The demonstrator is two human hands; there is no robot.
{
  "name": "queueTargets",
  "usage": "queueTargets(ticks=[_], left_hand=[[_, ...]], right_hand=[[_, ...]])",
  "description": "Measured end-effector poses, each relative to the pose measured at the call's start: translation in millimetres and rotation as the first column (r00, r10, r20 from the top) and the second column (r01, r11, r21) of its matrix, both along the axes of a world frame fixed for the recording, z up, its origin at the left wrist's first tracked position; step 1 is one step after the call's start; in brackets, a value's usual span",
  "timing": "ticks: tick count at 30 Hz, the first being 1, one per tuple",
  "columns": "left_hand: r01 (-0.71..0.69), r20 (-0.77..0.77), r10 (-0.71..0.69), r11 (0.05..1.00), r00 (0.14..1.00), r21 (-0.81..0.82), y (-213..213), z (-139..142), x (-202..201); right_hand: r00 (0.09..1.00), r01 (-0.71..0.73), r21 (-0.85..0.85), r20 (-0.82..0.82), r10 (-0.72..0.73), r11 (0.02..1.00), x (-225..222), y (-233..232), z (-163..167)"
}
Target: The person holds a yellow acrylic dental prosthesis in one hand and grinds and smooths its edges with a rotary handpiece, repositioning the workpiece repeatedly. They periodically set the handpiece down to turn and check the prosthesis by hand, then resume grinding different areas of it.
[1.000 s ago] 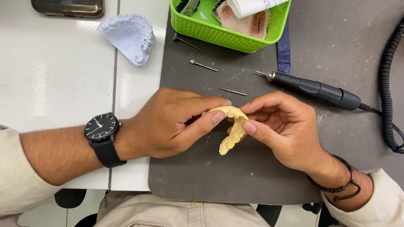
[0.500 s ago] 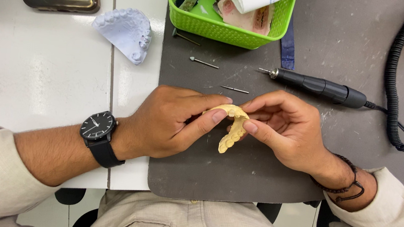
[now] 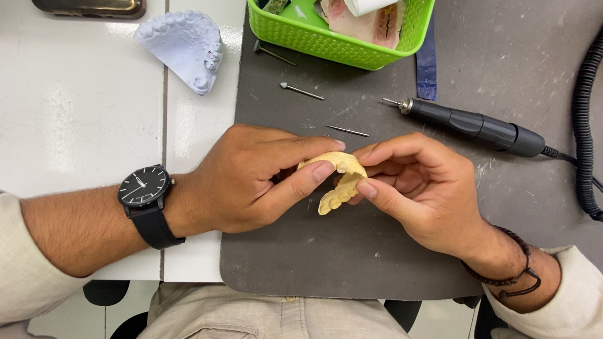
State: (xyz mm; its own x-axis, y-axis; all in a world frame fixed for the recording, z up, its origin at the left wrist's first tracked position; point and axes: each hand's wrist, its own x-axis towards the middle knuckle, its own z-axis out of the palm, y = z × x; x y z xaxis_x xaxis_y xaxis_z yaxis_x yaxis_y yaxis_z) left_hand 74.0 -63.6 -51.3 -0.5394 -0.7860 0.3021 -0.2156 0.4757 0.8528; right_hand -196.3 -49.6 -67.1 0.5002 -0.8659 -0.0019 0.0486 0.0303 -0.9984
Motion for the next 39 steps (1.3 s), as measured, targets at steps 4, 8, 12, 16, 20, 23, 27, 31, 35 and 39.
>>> queueTargets(ticks=[4, 8, 12, 16, 20, 23, 27, 31, 35, 39], left_hand=[[0.008, -0.006, -0.008, 1.0, 1.0, -0.019, 0.5, -1.7, 0.4], [0.01, -0.001, -0.01, 1.0, 1.0, -0.007, 0.8, -2.0, 0.6], [0.012, 0.006, -0.012, 1.0, 1.0, 0.009, 0.5, -1.4, 0.0], [0.024, 0.019, -0.024, 1.0, 1.0, 0.006, -0.2, -0.7, 0.0], [0.018, 0.019, -0.019, 1.0, 1.0, 0.013, -0.3, 1.0, -0.5], [0.021, 0.018, -0.021, 1.0, 1.0, 0.01, -1.1, 1.4, -0.7], [0.023, 0.028, -0.023, 0.999, 0.999, 0.024, -1.5, 1.4, -0.8], [0.021, 0.032, -0.022, 0.999, 0.999, 0.024, -1.9, 1.2, -0.5], [0.017, 0.033, -0.018, 0.999, 0.999, 0.028, -0.7, 1.3, -0.3], [0.02, 0.02, -0.021, 1.0, 1.0, 0.024, -1.2, 1.2, -1.0]], right_hand=[[1.0, -0.017, -0.031, 0.023, 0.018, 0.999, -0.5, -0.6, 0.0], [1.0, -0.022, -0.043, 0.015, 0.023, 0.999, -1.1, -0.6, 0.2], [1.0, -0.014, -0.027, -0.001, 0.014, 1.0, -1.7, 0.7, -0.5], [1.0, -0.002, -0.008, 0.0, 0.002, 1.0, -1.5, 0.9, -2.0], [1.0, -0.003, -0.013, -0.016, 0.003, 1.0, -2.2, -0.3, -1.0], [1.0, -0.003, -0.005, -0.012, 0.003, 1.0, -1.6, -0.8, -1.1], [1.0, -0.006, 0.007, -0.005, 0.006, 1.0, -1.4, -0.7, -1.2], [1.0, -0.014, -0.002, 0.001, 0.014, 1.0, -1.9, -1.2, -1.6], [1.0, -0.007, 0.009, -0.002, 0.007, 1.0, -1.0, -0.8, -2.4], [1.0, -0.007, 0.014, 0.007, 0.007, 1.0, -0.7, -0.2, -2.1]])
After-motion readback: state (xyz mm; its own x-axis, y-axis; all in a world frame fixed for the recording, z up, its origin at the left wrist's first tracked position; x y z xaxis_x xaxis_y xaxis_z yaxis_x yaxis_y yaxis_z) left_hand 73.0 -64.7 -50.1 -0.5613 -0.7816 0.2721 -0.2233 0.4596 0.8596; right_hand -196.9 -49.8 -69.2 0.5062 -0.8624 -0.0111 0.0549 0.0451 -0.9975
